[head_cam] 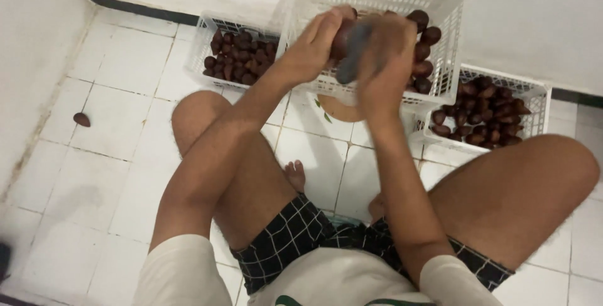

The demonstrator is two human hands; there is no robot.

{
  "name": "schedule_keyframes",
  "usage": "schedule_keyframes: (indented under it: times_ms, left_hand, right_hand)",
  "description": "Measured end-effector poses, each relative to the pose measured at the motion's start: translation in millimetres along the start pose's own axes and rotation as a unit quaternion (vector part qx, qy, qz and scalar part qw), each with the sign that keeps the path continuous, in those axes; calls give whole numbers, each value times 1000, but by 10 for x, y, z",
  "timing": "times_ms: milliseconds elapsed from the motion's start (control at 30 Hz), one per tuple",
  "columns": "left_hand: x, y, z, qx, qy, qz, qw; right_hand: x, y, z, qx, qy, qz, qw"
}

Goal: The person sits on the floor and wipes brown nuts with a gray cloth, picking them from a central white crate and placing them into side crates. The person handles the nuts one at a time, rubbing them with the cloth before moving them.

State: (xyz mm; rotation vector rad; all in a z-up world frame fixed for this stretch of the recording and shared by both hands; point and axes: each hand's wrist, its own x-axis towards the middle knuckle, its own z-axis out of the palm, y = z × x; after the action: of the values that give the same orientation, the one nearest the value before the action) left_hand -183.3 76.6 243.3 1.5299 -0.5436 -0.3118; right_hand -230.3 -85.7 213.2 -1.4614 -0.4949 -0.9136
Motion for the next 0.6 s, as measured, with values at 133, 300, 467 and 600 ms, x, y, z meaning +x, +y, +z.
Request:
schedule_keyframes:
  times_ms: [133,300,467,600]
  left_hand:
    - [129,-253,-184,59,5,-1,998]
    - [99,-137,-149,76,-36,115,990]
    - [135,-51,-43,52,9,-31,998]
    - [128,57,142,-10,0,-92,996]
  right_hand:
    - [76,575,-511,-225,-72,166,957]
    - [242,78,-449,-170,-25,152,973]
    - [317,-567,-118,-191,18,-89,977]
    - [97,71,-407,-257,-133,-239,927]
